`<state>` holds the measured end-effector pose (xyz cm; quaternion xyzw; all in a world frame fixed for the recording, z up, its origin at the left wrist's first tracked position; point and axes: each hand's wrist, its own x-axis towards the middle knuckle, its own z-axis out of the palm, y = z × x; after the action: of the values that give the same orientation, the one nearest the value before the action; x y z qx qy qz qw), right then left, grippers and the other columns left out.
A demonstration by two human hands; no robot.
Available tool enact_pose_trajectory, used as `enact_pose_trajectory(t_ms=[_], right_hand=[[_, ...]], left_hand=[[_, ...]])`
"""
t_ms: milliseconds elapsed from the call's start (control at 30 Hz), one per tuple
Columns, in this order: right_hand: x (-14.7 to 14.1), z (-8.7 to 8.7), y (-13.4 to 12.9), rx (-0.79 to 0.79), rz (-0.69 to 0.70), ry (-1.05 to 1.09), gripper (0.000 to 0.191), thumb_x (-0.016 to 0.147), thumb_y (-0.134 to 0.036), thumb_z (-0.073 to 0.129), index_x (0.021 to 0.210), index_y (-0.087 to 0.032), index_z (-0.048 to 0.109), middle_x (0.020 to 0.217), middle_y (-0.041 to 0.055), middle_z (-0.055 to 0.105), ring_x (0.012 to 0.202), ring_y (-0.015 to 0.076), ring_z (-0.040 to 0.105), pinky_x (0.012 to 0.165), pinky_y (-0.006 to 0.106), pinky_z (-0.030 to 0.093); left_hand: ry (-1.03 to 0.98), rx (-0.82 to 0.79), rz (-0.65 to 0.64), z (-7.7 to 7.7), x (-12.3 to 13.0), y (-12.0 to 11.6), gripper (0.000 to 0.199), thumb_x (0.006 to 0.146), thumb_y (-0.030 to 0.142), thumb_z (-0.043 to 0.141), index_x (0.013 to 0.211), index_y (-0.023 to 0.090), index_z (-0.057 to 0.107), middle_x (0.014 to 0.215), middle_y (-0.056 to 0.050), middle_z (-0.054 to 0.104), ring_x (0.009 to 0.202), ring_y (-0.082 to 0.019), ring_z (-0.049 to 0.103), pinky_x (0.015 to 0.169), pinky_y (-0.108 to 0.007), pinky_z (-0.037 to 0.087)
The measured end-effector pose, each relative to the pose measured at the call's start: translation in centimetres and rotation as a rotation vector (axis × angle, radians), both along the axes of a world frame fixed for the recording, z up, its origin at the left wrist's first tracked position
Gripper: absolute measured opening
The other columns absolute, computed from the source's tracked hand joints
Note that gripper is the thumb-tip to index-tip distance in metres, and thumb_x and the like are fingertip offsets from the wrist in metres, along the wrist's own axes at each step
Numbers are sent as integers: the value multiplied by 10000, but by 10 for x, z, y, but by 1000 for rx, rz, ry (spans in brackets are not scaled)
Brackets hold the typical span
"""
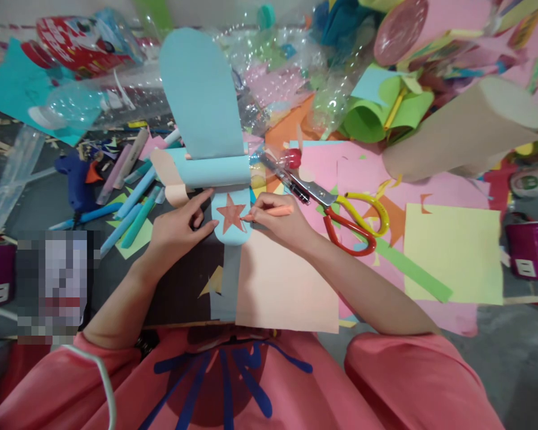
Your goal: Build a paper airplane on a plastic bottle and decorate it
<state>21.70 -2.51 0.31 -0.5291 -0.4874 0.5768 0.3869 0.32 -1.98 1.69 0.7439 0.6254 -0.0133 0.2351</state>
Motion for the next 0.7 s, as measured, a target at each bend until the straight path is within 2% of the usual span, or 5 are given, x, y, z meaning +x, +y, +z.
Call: enact_pose_trajectory(t_ms=[133,367,567,700], right_hand=[[-2,3,1,-34,9,-3,141,633,-244,608,503,-202,570,541,-16,601,613,162,653,588,291,527],[-2,8,1,-64,36,-52,153,582,-241,588,439,-199,552,500,-15,587,530,119,544,506,249,454],[-2,7,2,-77,-15,45,137,593,-256,591,478,-204,538,516,-28,569,551,135,604,551,279,529],[-2,4,1,-55,-21,30,140,617,-263,611,506,-201,551,530,-33,559,596,154,648,595,294,543]], left_hand=[[-19,14,0,-1,-1,-1,572,874,344,539,1439,270,482,785,28,664,756,-149,629,651,-227,386],[-22,20,-10,-2,-2,0,566,880,361,523,1437,270,482,776,25,658,742,-145,624,632,-223,381],[-9,9,-2,0,-1,0,569,877,349,531,1439,269,482,787,23,663,752,-155,627,645,-229,385],[-2,1,-4,1,-1,0,567,883,354,526,1441,275,477,790,24,662,756,-155,631,640,-230,384]])
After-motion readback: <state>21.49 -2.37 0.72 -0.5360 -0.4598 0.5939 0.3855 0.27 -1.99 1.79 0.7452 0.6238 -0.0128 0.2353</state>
